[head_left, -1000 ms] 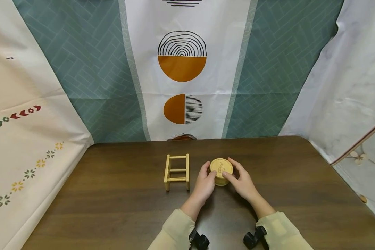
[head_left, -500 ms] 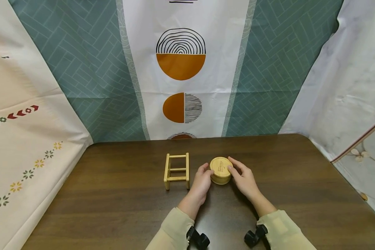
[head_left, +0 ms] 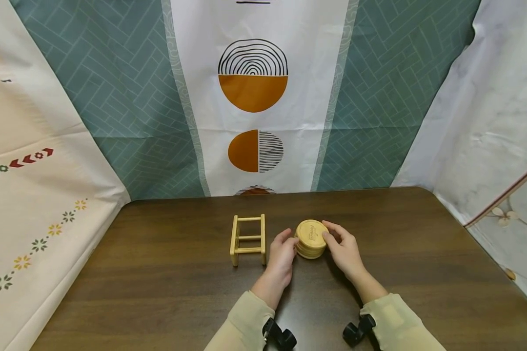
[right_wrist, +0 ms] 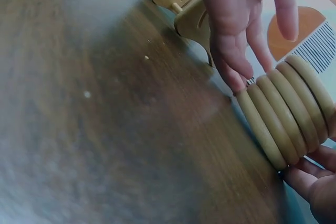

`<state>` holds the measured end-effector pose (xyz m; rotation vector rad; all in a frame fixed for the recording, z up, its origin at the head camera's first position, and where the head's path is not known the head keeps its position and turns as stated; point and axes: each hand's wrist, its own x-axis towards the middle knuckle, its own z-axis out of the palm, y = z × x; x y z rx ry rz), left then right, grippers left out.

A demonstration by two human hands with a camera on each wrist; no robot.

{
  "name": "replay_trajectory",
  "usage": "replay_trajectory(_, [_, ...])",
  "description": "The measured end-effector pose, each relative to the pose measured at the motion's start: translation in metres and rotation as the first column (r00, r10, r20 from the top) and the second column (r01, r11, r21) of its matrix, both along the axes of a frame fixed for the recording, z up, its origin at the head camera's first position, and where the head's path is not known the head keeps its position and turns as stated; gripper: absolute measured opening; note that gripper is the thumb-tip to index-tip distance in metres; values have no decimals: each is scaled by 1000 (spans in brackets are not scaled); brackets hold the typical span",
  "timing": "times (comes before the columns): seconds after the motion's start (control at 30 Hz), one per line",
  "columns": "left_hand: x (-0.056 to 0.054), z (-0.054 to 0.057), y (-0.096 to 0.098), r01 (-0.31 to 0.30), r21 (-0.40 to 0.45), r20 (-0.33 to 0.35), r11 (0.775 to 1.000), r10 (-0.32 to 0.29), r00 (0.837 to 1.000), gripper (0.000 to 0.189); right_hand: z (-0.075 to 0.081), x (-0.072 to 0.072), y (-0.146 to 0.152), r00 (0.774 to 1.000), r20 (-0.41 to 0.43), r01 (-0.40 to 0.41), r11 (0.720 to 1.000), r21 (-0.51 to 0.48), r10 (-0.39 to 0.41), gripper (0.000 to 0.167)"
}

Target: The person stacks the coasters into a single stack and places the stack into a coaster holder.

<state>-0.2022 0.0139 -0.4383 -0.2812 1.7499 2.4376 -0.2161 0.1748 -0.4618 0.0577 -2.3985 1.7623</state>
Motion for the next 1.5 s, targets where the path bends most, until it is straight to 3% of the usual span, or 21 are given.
replay_trajectory(0.17, [3,-3,3,-60,-23,-15,998,60,998,59,0,0,0,1000,6,8,1000,-1,-8,35])
replay_trajectory(0.33, [2,-6,6,-108,-51,-25,993,107,994,55,2,0,-3,999,34,-6,998,-67,8,34])
replay_trajectory(0.6, [3,-5,10,-146,-97,-52,985,141,989,62,3,2,-4,991,65,-107,983,-149,117,40])
replay_trajectory(0.73, [4,-4,9,-153,-104,-79,983,145,986,58,5,1,-1,980,15,-195,979,-60,196,47])
replay_trajectory(0.87, [5,-3,8,-145,-122,-117,982,131,984,57,6,0,3,950,-27,-309,948,77,312,68])
replay_trajectory(1.07, [7,2,7,-132,-187,-173,973,100,980,57,11,2,4,931,-18,-347,902,255,364,89])
replay_trajectory(1.13, [8,3,7,-145,-250,-205,957,94,974,57,13,3,4,932,-28,-339,894,293,362,91])
replay_trajectory(1.2, [9,5,7,-166,-341,-245,925,83,966,58,15,4,5,931,-34,-336,889,310,364,92])
replay_trajectory(1.33, [14,7,7,-212,-512,-325,833,41,945,60,16,4,6,927,-39,-341,879,333,374,92])
replay_trajectory(1.43, [17,8,8,-235,-571,-370,787,8,929,60,14,4,7,922,-47,-346,874,341,384,90])
replay_trajectory(1.5, [19,9,9,-238,-594,-390,768,-16,921,61,13,3,8,918,-56,-350,868,352,393,90])
